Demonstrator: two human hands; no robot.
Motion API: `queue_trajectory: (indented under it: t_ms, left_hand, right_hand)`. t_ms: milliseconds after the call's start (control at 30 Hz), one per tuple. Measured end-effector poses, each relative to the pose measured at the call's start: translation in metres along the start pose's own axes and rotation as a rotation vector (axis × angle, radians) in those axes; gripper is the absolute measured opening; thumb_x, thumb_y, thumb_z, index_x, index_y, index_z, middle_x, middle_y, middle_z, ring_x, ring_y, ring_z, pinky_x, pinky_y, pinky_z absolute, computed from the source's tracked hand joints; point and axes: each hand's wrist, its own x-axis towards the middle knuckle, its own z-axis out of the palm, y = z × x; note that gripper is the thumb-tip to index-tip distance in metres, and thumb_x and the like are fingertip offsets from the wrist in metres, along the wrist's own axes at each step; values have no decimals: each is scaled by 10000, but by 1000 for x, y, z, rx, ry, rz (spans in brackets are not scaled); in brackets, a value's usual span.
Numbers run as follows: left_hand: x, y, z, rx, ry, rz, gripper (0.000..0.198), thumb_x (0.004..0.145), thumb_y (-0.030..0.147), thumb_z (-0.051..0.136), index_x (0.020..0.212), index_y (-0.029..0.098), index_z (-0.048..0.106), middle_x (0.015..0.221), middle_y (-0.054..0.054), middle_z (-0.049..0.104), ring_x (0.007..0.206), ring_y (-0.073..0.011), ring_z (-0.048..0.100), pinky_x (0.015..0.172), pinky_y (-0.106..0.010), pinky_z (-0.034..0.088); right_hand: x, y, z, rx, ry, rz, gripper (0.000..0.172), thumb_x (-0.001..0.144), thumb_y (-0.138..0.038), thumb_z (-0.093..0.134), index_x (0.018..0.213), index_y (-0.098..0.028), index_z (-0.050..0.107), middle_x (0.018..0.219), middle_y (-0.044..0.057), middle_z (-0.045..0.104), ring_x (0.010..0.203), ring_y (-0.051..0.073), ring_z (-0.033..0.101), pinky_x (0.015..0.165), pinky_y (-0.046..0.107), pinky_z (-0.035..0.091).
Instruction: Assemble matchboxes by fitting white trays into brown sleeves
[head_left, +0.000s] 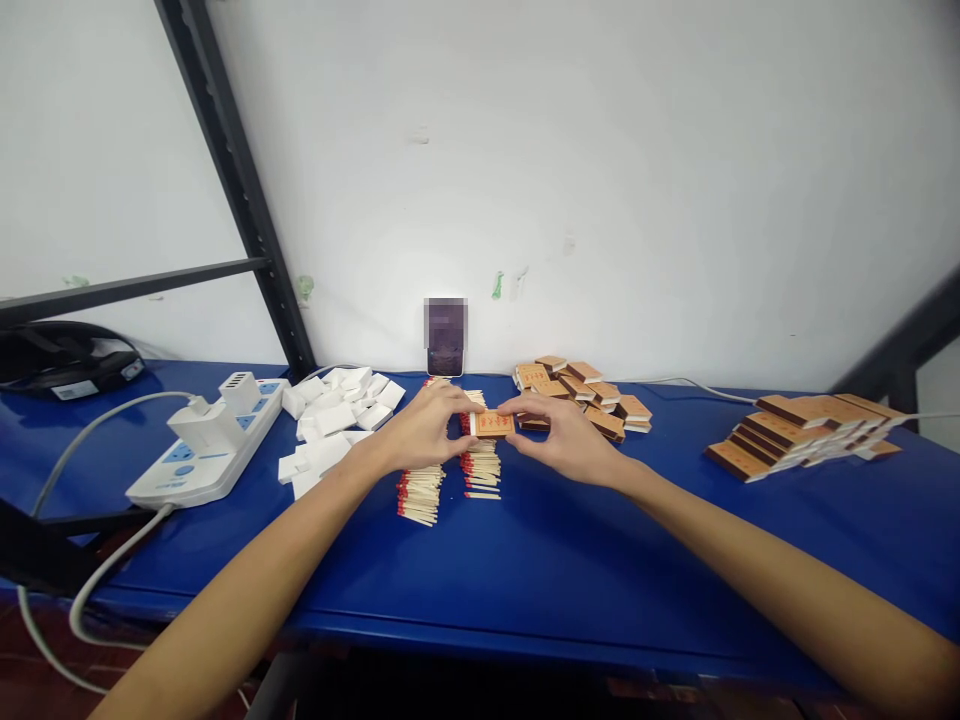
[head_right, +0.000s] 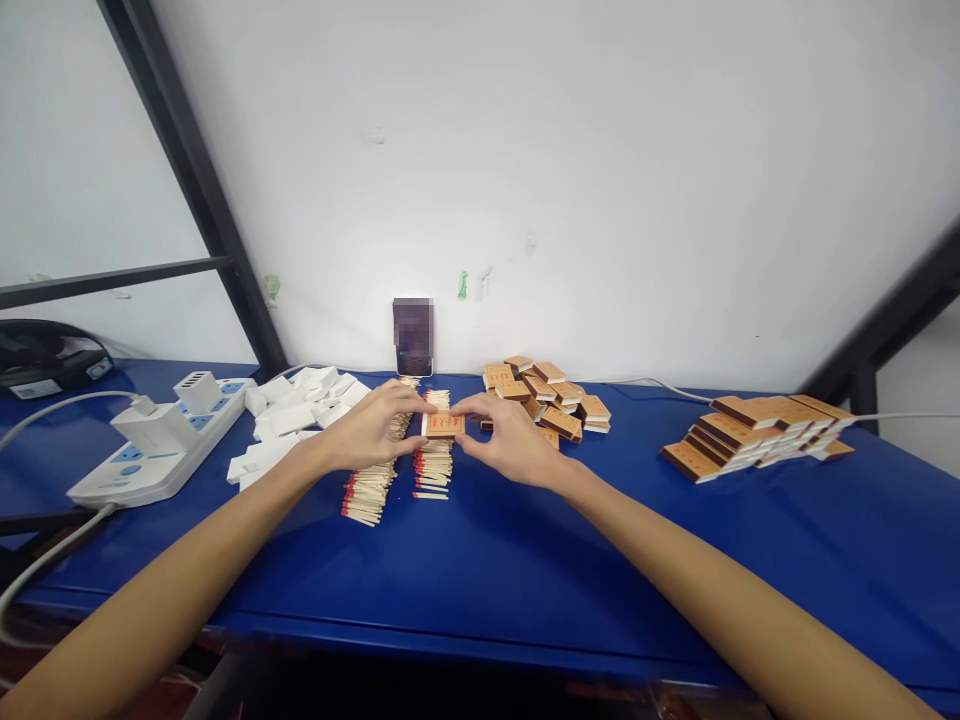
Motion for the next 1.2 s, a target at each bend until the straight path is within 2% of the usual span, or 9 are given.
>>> queue_trajectory:
  t_ms: [233, 500, 667, 867, 1000, 1100, 1200]
  left_hand:
    - [-3, -3, 1, 13, -44, -36, 337, 831, 318, 629, 1154, 228, 664, 1069, -76, 692, 1050, -266, 566, 916, -428, 415]
    - [-5, -10, 4, 36, -66, -75, 319, 810, 330, 652, 1112, 229, 664, 1043, -69, 702, 1070, -281, 545, 919, -422, 396]
    - [-4, -6, 1, 48, -85, -97, 358, 817, 356, 661, 1145, 214, 653, 1054, -78, 706, 1092, -291, 517, 926, -431, 393]
    - [-3, -3, -6, 19, -48, -112, 346, 823, 352, 669, 1136, 206, 655, 1121, -72, 693, 1099, -273, 521, 945, -425, 403]
    - [-3, -5, -13, -18, 14, -124, 357, 819, 383, 673, 1126, 202, 656, 1143, -57, 693, 1073, -257, 535, 945, -418, 416]
    - [-3, -8, -22, -3, 117, -144, 320, 841, 395, 632, 1112, 230, 666, 1104, -35, 703, 1021, -235, 560, 917, -397, 431]
    - [-6, -19, -33, 97, 240, -197, 320, 866, 384, 561, 1122, 221, 661, 1087, -43, 697, 1017, -238, 562, 931, -398, 428]
  right_hand:
    - [-5, 19, 3, 52, -65, 25, 302, 826, -342, 661, 1107, -237, 690, 1099, 71, 693, 1018, 230, 648, 969, 482, 514]
    - [-24, 33, -16, 36, -37, 97, 293, 825, -322, 657, 1108, -256, 692, 1203, 62, 669, 1092, 238, 636, 996, 488, 513]
    - [-41, 33, -45, -113, 74, 128, 306, 808, -364, 679, 1100, -280, 703, 1194, 51, 683, 1119, 279, 631, 1022, 513, 493]
    - [-54, 38, -101, -169, 350, 243, 374, 790, -478, 689, 1088, -252, 675, 1164, 90, 693, 1027, 285, 679, 959, 492, 531]
    - [-55, 50, -122, -300, 415, 360, 424, 772, -525, 676, 1072, -226, 654, 1096, 112, 711, 929, 287, 694, 852, 475, 551]
    - [-49, 63, -120, -392, 381, 394, 426, 788, -534, 630, 1044, -194, 642, 1031, 119, 721, 880, 273, 685, 788, 438, 543]
    - [-38, 72, -110, -489, 336, 383, 348, 818, -493, 572, 975, -187, 625, 1003, 112, 711, 852, 258, 663, 760, 413, 517]
